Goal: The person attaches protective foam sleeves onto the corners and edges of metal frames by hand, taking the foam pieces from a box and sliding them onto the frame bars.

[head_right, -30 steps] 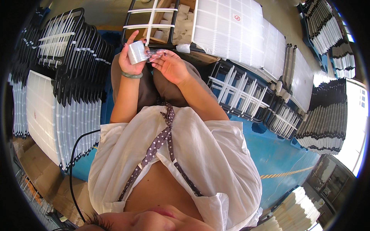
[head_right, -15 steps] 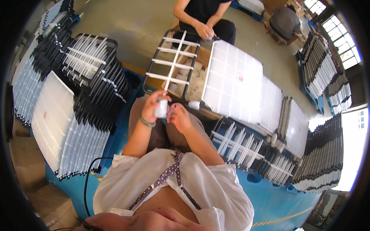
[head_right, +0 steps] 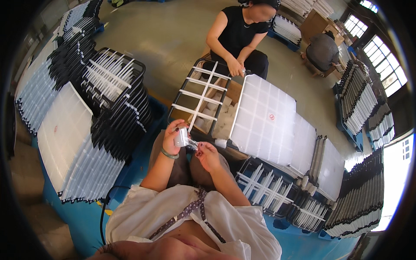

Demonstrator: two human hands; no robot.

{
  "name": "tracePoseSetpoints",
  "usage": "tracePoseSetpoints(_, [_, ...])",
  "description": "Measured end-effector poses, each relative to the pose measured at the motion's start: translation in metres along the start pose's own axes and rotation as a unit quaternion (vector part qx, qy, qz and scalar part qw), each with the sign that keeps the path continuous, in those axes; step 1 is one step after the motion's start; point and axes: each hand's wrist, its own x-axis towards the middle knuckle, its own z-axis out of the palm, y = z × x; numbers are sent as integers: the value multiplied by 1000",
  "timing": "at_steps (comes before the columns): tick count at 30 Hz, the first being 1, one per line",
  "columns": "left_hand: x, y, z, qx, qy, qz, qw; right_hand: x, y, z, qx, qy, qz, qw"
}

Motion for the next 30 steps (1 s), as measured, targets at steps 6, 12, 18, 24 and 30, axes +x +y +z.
tracePoseSetpoints(6, [-30, 41, -2, 3, -5, 79, 997, 15, -23, 0, 106, 92, -61, 988])
tracePoseSetpoints(12, [-63, 14, 0, 64, 9, 77, 995, 78, -39, -42, 382, 336, 0, 861])
tracePoseSetpoints(18, [-49, 9, -6, 171, -29, 82, 981, 93, -24, -32, 333, 447, 5, 830])
tracePoseSetpoints(24, [-35, 12, 3, 159, -21, 49, 986, 87, -3, -18, 231, 353, 147, 894])
tracePoseSetpoints(30, [-33, 5, 4, 163, -18, 30, 986, 109, 2, -18, 209, 388, 159, 883])
